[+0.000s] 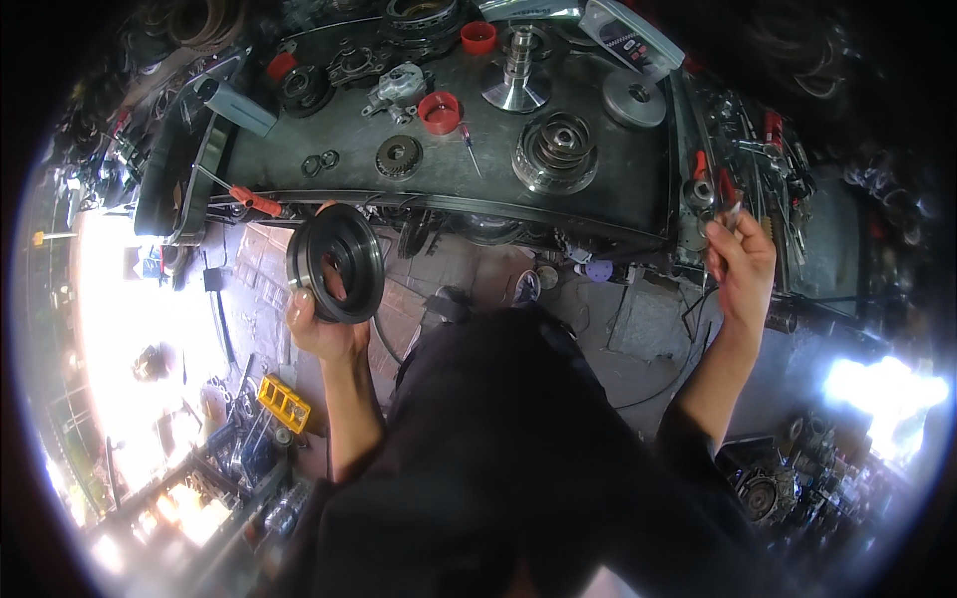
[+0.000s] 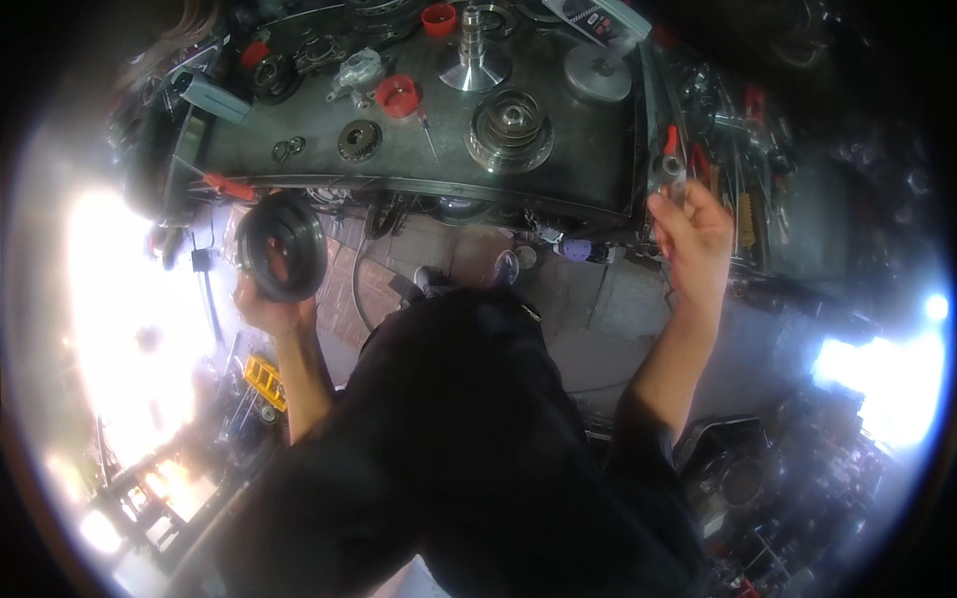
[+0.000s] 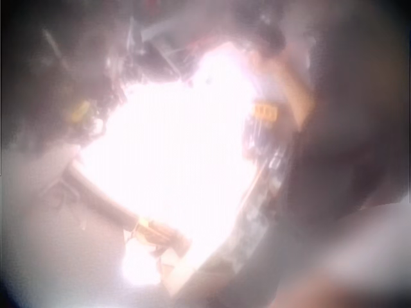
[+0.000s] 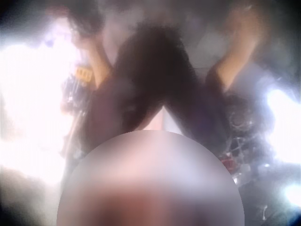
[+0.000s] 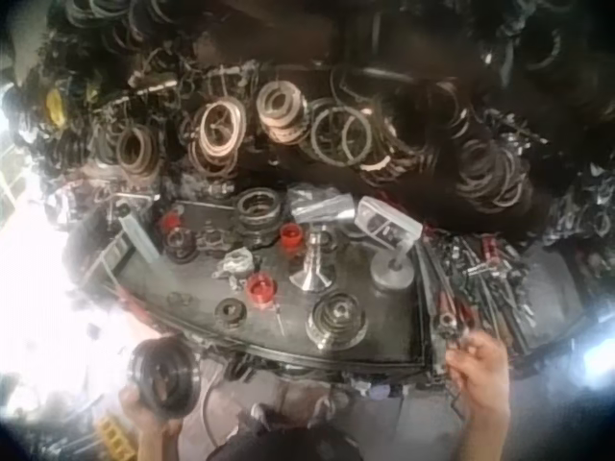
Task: The person unpacks small mechanical parts from plastic bags and installs a ring onto a cylindrical metal component using a screwdriver. They then place the ring into a groove on the cylinder and continue handling additional parts on the workbench.
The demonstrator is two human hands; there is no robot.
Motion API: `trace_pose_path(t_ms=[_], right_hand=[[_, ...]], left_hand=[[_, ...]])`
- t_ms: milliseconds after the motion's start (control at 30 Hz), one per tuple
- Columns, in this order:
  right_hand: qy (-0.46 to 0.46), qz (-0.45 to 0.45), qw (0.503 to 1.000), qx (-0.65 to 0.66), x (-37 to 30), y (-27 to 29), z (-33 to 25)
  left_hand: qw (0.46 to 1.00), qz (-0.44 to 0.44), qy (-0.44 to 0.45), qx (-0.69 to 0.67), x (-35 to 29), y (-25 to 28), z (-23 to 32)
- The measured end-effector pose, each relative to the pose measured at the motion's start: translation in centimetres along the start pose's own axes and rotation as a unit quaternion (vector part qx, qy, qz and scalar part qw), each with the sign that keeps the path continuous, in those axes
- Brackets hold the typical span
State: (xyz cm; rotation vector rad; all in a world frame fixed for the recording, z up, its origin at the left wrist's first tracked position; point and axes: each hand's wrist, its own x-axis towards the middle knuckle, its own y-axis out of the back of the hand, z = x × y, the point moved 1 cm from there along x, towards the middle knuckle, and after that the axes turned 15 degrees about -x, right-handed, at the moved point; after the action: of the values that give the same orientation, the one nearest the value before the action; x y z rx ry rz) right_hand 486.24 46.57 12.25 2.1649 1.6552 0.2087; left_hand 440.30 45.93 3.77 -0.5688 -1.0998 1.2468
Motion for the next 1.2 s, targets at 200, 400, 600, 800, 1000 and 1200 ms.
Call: trace_pose_path(t_ms=[200, 400, 600, 800, 1000, 1200], right_hand=[[0.166, 0.023, 0.907, -0.387, 5.7, -2.1, 5.9], [0.186, -0.080, 0.803, -0.561, 8.7, -3.5, 13.0], [0.172, -0.048, 0.814, -0.552, 13.2, -3.4, 14.3], [0.065, 0.048, 0.890, -0.450, 12.6, -3.6, 16.9], [-0.114, 0.164, 0.945, -0.259, 11.8, 1.0, 21.3], [-0.086, 0.251, 0.936, -0.232, 13.0, 3.9, 24.5]], left_hand=[[0.982, 0.158, -0.020, 0.104, -1.9, -0.6, -1.2], [0.967, 0.211, -0.044, 0.135, -2.3, -2.6, -1.8], [0.957, 0.235, -0.067, 0.158, -2.6, -3.2, -2.3], [0.954, 0.262, -0.047, 0.140, -4.0, -2.4, -1.4], [0.947, 0.268, -0.007, 0.176, -4.3, -1.2, -1.7], [0.943, 0.293, 0.009, 0.158, -3.9, -2.4, -3.9]])
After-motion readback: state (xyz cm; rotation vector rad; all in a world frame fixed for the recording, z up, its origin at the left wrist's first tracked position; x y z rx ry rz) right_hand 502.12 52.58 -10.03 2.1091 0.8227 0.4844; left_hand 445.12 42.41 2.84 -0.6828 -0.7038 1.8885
